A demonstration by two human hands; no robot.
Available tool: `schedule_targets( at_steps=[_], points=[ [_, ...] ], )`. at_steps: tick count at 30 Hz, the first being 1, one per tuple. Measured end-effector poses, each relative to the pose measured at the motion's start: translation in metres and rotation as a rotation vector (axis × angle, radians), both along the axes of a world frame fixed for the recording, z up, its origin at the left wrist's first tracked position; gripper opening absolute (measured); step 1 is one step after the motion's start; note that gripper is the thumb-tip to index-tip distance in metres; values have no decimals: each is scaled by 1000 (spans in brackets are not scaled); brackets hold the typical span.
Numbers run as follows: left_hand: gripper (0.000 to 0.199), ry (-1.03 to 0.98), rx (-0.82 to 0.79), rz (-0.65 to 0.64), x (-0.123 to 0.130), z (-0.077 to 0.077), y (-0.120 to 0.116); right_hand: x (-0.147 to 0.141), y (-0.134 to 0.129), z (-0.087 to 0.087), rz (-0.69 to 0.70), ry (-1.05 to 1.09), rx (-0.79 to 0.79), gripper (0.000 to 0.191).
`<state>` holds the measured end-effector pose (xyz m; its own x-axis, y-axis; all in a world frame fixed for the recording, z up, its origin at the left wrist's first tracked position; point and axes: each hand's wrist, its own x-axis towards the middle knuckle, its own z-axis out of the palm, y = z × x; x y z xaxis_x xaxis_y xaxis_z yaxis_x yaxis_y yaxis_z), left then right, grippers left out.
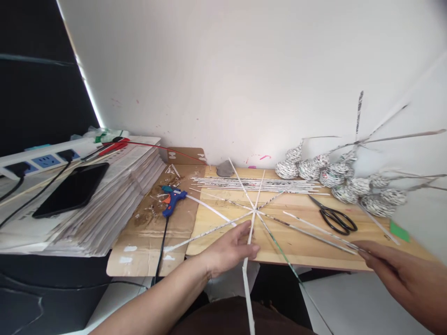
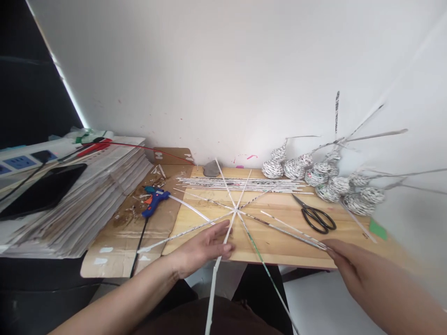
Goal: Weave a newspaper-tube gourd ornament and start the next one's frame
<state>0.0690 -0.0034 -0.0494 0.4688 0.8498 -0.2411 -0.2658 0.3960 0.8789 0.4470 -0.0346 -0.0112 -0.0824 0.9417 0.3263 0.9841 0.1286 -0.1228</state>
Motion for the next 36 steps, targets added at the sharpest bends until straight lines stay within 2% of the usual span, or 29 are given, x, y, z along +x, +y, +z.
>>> schedule_targets(
  at_steps=[2, 4, 7, 10, 12, 14, 16, 18, 21, 26, 31, 36],
  points=[
    [80, 30, -1, 8, -1, -6, -6, -21, 3, 5, 10, -9, -76, 33],
    [85, 68, 2, 50, 5, -13, -5, -49, 8, 8, 88, 38, -140, 34],
    [63, 82, 95, 105, 13, -17, 2, -95, 16, 11, 259, 89, -128, 36],
    [39, 166, 275, 73, 8, -11, 3, -132, 20, 14, 385, 124, -174, 37],
    [29, 273, 363, 190, -5, -2, 0, -148, 20, 16, 421, 162, -223, 36],
    [19, 288, 308, 240, -22, 6, -4, -158, 19, 20, 438, 212, -289, 35],
    [33, 126, 173, 291, -39, 14, -7, -166, 18, 24, 440, 255, -368, 33],
    [41, 12, 151, 418, -51, 20, -9, -173, 18, 27, 439, 286, -463, 32],
    [37, -70, 160, 547, -60, 21, -11, -183, 17, 27, 433, 383, -656, 37],
    [40, -113, 151, 583, -63, 17, -16, -199, 15, 17, 401, 617, -917, 40],
    [48, -102, 160, 590, -62, 19, -21, -208, 13, 9, 353, 757, -1012, 42],
    [39, -145, 169, 602, -66, 19, -24, -216, 14, 6, 360, 755, -972, 40]
  ],
)
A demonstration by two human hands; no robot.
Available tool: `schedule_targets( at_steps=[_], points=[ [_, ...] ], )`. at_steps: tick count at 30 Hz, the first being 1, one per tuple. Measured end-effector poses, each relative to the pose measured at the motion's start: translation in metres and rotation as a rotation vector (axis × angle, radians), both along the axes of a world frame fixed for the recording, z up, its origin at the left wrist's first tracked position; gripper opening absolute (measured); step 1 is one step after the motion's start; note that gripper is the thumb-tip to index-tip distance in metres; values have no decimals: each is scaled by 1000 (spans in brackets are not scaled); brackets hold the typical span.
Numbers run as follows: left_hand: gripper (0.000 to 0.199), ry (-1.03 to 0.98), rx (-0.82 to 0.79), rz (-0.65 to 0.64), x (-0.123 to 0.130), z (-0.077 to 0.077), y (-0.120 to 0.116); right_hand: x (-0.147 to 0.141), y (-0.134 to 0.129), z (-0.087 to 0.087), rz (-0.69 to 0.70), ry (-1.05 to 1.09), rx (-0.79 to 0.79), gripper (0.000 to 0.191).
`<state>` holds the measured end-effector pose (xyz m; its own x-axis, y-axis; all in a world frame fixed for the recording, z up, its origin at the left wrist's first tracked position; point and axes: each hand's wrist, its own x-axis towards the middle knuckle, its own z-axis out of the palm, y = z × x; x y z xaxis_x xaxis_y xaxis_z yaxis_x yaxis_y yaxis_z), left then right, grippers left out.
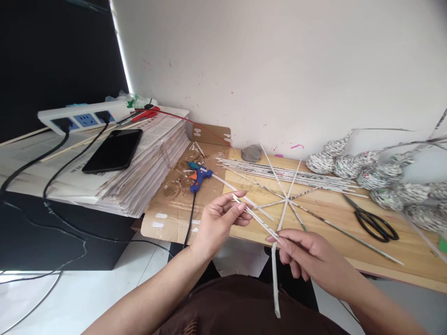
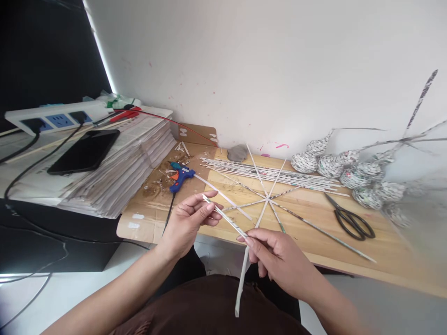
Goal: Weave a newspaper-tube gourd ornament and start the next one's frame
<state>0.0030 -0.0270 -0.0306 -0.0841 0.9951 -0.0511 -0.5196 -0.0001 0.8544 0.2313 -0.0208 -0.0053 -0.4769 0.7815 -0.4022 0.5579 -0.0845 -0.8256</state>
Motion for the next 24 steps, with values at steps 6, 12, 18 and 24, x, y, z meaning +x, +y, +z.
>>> schedule_targets(
  at_steps=[6, 12, 18, 24],
  points=[
    [28, -123, -78, 41, -7, -3, 1, -2, -1, 2, 36, -73, 130, 38],
    [27, -181, -164, 28, -11, -6, 5, -1, -4, 6, 50, -154, 366, 31],
    [22, -44, -120, 28, -4, -12, 1, -7, -4, 10, 83, -149, 390, 30],
    [22, 55, -89, -34, 6, -15, -4, -18, -1, 7, 106, -104, 366, 38]
  ],
)
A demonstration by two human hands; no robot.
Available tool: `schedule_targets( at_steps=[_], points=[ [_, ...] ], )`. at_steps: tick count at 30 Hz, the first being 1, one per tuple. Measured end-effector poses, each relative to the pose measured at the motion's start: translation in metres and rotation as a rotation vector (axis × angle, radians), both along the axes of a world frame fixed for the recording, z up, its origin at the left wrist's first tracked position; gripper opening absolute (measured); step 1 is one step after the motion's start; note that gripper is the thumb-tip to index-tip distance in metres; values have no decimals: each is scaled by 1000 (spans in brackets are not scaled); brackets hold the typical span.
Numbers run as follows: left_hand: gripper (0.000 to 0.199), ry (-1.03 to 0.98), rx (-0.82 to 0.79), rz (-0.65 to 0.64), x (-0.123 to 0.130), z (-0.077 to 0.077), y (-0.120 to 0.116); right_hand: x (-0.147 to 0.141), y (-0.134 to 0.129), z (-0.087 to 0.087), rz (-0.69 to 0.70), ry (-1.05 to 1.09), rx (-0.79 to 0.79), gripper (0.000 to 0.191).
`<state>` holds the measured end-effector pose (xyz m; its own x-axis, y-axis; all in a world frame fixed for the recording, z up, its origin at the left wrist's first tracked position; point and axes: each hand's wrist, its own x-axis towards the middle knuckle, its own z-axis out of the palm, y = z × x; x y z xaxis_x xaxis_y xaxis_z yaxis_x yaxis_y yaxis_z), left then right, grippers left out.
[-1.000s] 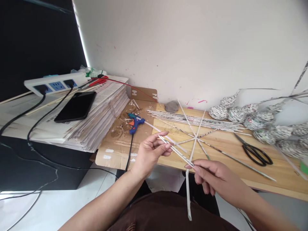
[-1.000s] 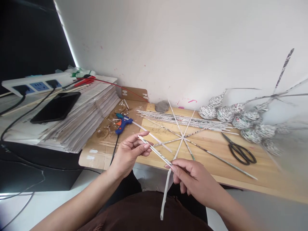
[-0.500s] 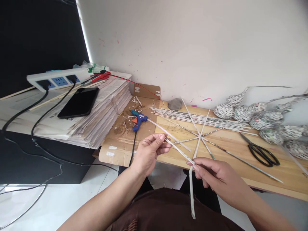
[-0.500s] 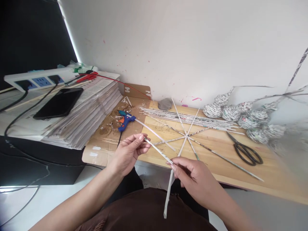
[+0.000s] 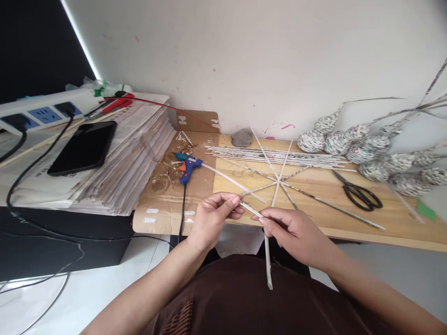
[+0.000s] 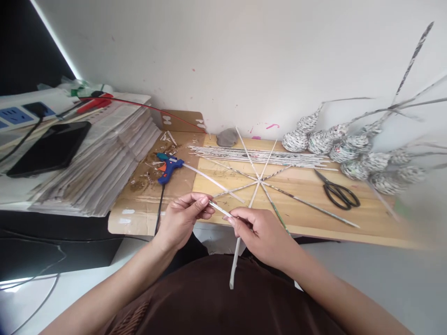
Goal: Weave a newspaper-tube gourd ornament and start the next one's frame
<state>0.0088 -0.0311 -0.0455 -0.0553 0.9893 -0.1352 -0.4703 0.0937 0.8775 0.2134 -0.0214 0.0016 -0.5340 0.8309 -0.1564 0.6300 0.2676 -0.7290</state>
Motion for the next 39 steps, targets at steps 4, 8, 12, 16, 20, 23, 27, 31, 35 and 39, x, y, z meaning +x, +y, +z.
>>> schedule_targets(
  at_steps=[4, 8, 12, 16, 20, 23, 27, 31, 35, 39],
  points=[
    [23, -5, -4, 40, -3, 1, 1, 0, 0, -3, -11, -8, 25, 37],
    [24, 91, 22, 39, -5, 0, 0, 0, -1, -4, -14, -1, 21, 36],
    [26, 166, 47, 33, -3, -1, -2, 0, 0, -5, -5, 4, 30, 38],
    [31, 154, 18, 14, -1, -1, -3, 1, 0, -6, -20, 12, 30, 38],
    [34, 136, -14, -40, 0, 0, -4, 2, 1, -6, -11, 30, 36, 36],
    [29, 151, -49, -47, 2, 0, -3, 2, 2, -6, -12, 40, 41, 35],
    [28, 131, -74, -5, 1, -1, -2, 3, 2, -8, -6, 38, 39, 36],
    [29, 93, -93, -11, 0, -3, -1, 4, 2, -9, 2, 41, 29, 38],
    [29, 22, -109, -50, 0, -3, -1, 3, 1, -9, -1, 57, 30, 38],
    [28, -23, -100, -52, 0, -3, -2, 3, 1, -9, 1, 60, 35, 39]
  ],
)
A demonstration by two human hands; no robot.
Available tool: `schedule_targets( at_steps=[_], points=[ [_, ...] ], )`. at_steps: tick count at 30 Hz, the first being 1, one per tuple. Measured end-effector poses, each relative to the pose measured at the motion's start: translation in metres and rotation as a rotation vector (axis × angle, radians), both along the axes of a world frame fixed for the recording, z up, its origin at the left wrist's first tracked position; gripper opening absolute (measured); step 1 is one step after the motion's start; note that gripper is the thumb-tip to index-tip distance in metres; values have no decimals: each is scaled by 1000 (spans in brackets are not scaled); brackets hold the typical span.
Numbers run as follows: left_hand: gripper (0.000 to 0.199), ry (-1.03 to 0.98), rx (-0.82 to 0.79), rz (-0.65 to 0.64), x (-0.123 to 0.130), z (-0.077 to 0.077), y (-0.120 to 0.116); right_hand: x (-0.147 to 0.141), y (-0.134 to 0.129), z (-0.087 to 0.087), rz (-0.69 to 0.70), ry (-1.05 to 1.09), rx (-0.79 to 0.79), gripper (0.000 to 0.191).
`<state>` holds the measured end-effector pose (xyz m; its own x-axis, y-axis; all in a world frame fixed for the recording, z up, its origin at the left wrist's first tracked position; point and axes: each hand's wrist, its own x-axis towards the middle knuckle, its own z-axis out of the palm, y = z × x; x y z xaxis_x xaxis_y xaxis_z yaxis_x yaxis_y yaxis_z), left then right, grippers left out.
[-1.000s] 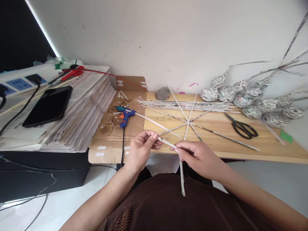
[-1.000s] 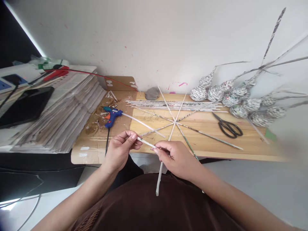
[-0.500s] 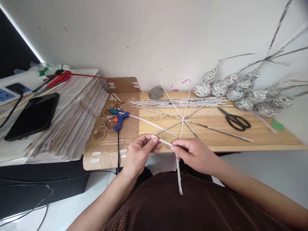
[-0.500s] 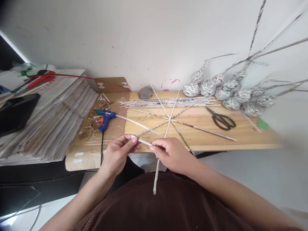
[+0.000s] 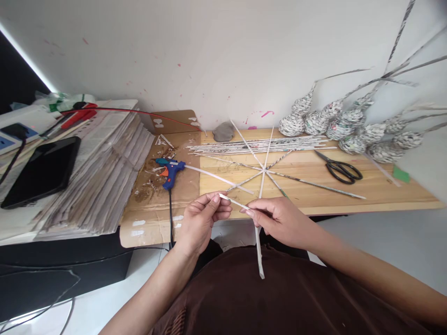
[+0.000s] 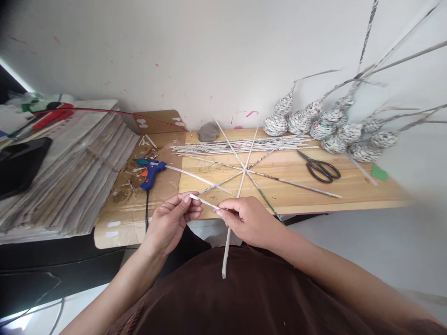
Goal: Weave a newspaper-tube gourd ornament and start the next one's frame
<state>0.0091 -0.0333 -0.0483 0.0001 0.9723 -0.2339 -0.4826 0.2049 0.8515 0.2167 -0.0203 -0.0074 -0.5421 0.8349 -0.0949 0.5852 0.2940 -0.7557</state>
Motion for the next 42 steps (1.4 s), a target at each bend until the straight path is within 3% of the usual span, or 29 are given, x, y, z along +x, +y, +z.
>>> schedule_targets(
  at_steps=[9, 20, 29, 37, 42],
  points=[
    [25, -67, -19, -6, 0, 2, -3, -1, -1, 0, -22, -16, 36, 34],
    [27, 11, -10, 89, 2, 2, -3, -4, -3, -4, -4, -47, 37, 34],
    [21, 100, 112, 84, 2, -1, -8, -16, -2, -4, -41, 218, -195, 30],
    [25, 39, 124, 49, 0, 0, -12, -20, -2, -2, -75, 199, -57, 26],
    [21, 43, 112, 28, 0, 0, -15, -22, -4, -3, -97, 212, -49, 24]
  ],
)
